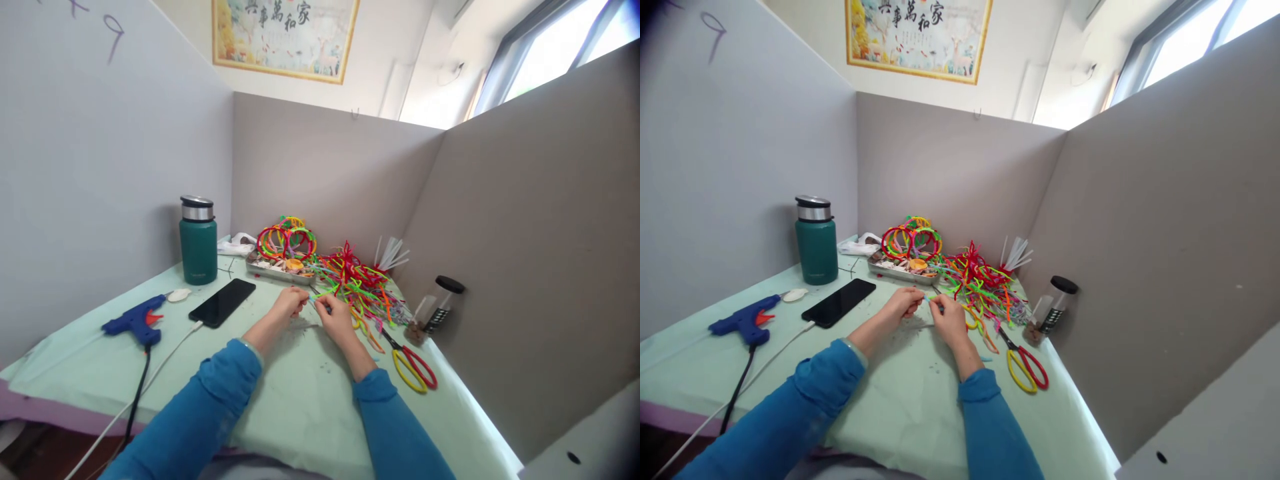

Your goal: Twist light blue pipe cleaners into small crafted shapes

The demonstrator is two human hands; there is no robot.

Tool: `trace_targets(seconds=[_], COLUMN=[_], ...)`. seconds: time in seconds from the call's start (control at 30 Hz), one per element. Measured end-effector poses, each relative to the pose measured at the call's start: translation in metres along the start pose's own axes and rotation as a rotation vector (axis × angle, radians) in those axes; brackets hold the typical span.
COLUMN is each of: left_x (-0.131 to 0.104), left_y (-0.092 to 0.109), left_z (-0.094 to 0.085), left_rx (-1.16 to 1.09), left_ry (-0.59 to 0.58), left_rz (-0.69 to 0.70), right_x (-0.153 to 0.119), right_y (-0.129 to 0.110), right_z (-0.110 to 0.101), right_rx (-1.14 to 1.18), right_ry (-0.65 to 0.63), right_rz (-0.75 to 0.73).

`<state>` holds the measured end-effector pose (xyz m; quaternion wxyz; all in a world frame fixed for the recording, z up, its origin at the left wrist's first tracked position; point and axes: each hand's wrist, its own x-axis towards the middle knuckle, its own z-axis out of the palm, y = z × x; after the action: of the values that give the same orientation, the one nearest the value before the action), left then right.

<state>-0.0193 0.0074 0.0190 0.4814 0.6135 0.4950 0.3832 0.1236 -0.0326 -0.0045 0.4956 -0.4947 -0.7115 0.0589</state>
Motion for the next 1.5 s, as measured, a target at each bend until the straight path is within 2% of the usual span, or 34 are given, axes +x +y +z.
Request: trace_targets(seconds=[0.07, 0.17, 0.23, 0.3, 0.47, 0.67, 0.77, 1.0, 1.1, 1.2, 1.3, 1.37, 1.43, 1.5], left_x=[0.001, -0.003, -0.008, -0.012, -0.015, -0.012, -0.005, 0.004, 0.0, -0.005, -0.006, -0.005, -0.003, -0.004], left_y=[-0.003, -0.007, -0.009, -0.01, -0.01, -0.008, -0.009, -0.015, -0.013, -0.01, -0.009, -0.01, -0.011, -0.012], left_z=[-0.002, -0.003, -0.003, -0.003, -0.002, 0.0, -0.001, -0.003, -0.005, -0.006, -0.006, -0.006, -0.005, -0.003], left_rx=[0.116, 0.408, 0.587, 0.752, 0.95, 0.973, 0.801, 0.116, -0.062, -0.137, -0.079, 0.051, 0.277, 0.563], left_ry=[0.067, 0.237, 0.232, 0.191, 0.17, 0.083, -0.007, -0.211, -0.28, -0.329, -0.338, -0.305, -0.215, -0.077], left_rz=[0.101, 0.448, 0.591, 0.627, 0.546, 0.445, 0.362, 0.093, 0.013, -0.027, -0.017, 0.02, 0.116, 0.264], right_x=[0.001, 0.001, 0.001, 0.001, 0.001, 0.001, 0.001, -0.001, -0.001, -0.001, -0.001, -0.001, -0.001, 0.0], right_y=[0.005, 0.012, 0.015, 0.016, 0.014, 0.018, 0.018, 0.013, 0.014, 0.015, 0.016, 0.016, 0.016, 0.017], right_z=[-0.001, -0.002, -0.003, -0.003, -0.002, -0.004, -0.006, -0.006, -0.005, -0.006, -0.007, -0.007, -0.007, -0.007], right_rx=[0.062, 0.124, 0.165, 0.194, 0.219, 0.164, 0.137, 0.159, 0.118, 0.067, 0.016, -0.021, -0.058, -0.066], right_ry=[-0.018, -0.018, -0.022, -0.038, -0.089, -0.07, -0.051, -0.101, -0.085, -0.074, -0.073, -0.076, -0.089, -0.125], right_rz=[0.085, 0.181, 0.208, 0.214, 0.21, 0.201, 0.184, 0.04, -0.024, -0.053, -0.052, -0.031, 0.009, 0.068])
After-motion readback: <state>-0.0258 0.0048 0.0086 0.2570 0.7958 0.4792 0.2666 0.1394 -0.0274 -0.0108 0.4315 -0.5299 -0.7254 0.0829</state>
